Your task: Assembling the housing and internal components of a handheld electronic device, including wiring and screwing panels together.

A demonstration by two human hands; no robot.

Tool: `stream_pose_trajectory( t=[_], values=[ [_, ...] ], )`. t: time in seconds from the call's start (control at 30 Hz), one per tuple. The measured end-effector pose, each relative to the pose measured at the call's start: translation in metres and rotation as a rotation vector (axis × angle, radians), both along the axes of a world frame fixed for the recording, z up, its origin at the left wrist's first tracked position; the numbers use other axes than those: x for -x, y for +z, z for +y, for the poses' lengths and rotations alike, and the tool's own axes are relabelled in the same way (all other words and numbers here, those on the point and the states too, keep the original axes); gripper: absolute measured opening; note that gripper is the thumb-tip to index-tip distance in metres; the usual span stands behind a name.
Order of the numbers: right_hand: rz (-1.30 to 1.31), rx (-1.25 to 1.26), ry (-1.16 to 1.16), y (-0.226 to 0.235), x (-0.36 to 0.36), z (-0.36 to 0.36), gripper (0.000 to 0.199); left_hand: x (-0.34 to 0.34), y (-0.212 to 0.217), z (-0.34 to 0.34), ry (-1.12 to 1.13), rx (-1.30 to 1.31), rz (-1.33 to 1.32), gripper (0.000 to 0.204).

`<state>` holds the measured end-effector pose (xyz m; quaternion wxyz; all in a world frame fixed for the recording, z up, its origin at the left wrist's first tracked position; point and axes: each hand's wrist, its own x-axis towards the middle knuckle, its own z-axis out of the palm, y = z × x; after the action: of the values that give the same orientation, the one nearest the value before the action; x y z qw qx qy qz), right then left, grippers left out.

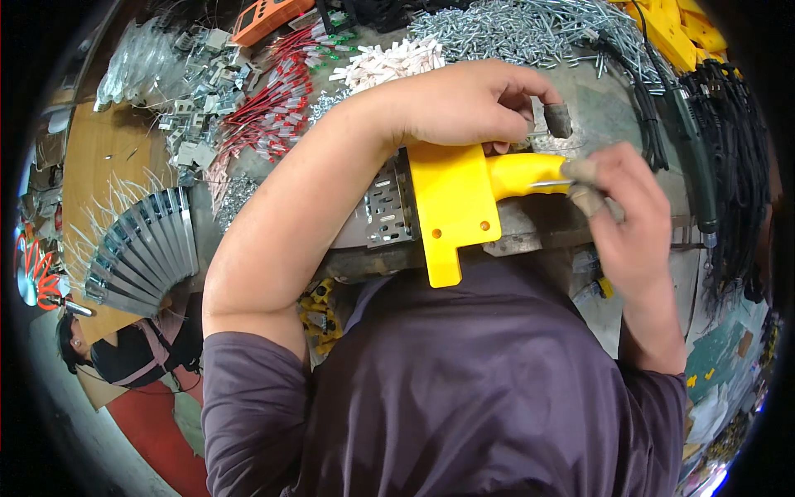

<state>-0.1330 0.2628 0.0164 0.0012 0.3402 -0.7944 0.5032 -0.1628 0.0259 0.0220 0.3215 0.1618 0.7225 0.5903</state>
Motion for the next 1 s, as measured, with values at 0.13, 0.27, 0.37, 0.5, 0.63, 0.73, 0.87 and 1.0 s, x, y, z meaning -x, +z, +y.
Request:
stream_pose_trajectory(
  t=[0.13,0.27,0.37,0.5,0.63,0.73,0.87,1.0],
  values=[
    [0.415,-0.254,0.038,-0.001,-0.011,-0.009,0.020,-0.002,-0.007,-0.003,0.006,-0.035,-0.014,0.049],
    [0.360,-0.219,0.122,0.000,-0.013,-0.008,0.018,-0.005,-0.014,0.001,-0.039,0.107,0.404,0.040],
    [0.309,-0.208,0.161,0.001,-0.017,-0.002,0.018,-0.007,0.001,0.006,-0.051,0.212,0.410,0.032],
    [0.284,-0.169,0.145,0.001,-0.018,-0.005,0.017,-0.014,0.003,0.001,0.084,0.377,0.324,0.028],
    [0.314,-0.198,0.133,0.000,-0.016,-0.006,0.018,-0.036,0.001,-0.016,0.185,0.352,0.426,0.040],
    [0.240,-0.185,0.192,-0.004,-0.017,-0.006,0.019,-0.066,0.010,-0.035,0.266,0.486,0.410,0.063],
    [0.273,-0.157,0.281,-0.006,-0.021,-0.015,0.025,-0.090,0.019,-0.054,0.246,0.579,0.210,0.084],
    [0.262,-0.111,0.329,-0.001,-0.037,-0.033,0.036,-0.096,0.016,-0.054,0.222,0.535,0.185,0.090]
  ],
)
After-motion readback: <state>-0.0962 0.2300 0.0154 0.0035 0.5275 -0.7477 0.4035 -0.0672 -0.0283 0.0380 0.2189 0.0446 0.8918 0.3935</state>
